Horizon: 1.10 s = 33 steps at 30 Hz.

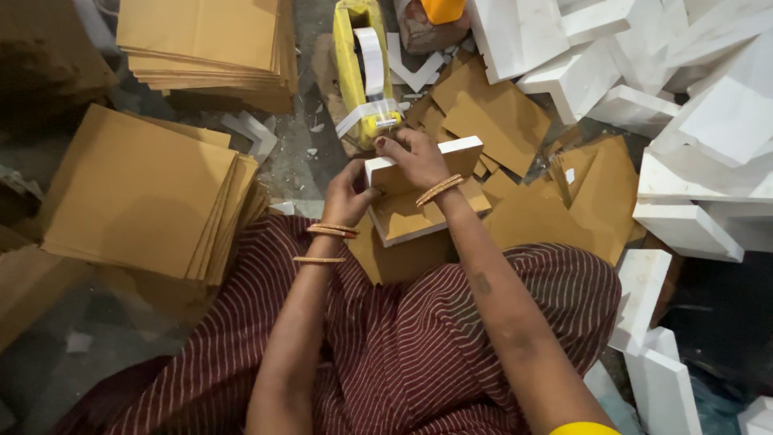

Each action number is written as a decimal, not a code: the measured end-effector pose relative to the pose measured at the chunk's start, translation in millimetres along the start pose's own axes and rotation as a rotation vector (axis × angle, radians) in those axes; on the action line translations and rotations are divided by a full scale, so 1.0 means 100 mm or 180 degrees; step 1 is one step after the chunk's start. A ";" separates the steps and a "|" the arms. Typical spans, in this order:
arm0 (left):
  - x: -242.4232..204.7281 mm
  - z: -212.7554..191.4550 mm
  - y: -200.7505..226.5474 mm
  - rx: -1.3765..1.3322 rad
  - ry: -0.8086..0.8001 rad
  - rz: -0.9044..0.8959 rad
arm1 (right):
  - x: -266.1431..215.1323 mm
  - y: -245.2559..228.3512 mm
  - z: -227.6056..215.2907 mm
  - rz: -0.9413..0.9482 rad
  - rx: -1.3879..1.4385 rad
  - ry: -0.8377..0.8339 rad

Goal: The person sits on the floor and assembles small white styrofoam boxes by hand. They pick up a white box, fold its flaps, and secure them with tape from a yellow dispenser. The person repeats this process for multiple boxes, stacking the finished ones aside.

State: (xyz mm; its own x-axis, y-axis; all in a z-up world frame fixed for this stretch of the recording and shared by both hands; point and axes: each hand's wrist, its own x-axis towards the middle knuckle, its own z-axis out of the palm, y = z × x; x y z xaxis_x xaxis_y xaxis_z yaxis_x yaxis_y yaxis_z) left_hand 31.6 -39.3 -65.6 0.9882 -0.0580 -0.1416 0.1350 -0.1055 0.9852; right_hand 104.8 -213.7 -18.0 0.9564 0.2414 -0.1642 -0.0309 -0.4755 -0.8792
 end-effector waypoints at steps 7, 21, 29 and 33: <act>0.02 -0.01 -0.06 0.0773 0.0152 0.0543 | 0.06 0.19 0.19 -0.1015 -0.1849 0.1002; -0.60 -0.23 0.25 0.1426 0.0713 0.1495 | -0.32 -0.50 0.17 -0.0332 -0.1508 -0.0514; -0.66 -0.14 0.07 0.1460 0.0814 0.1100 | 0.04 0.42 0.29 0.0573 -0.0450 -0.1120; -0.64 -0.15 0.05 0.1446 0.0751 0.1193 | 0.11 0.63 0.20 0.1047 -0.0277 -0.1610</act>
State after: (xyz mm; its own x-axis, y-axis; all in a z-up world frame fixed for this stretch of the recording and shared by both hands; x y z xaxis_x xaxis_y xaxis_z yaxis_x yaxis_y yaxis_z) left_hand -30.0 -21.3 -50.5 0.9587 0.0421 0.2813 -0.2162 -0.5344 0.8171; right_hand 107.9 -223.6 -84.0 0.6436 0.4320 -0.6318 -0.2569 -0.6557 -0.7100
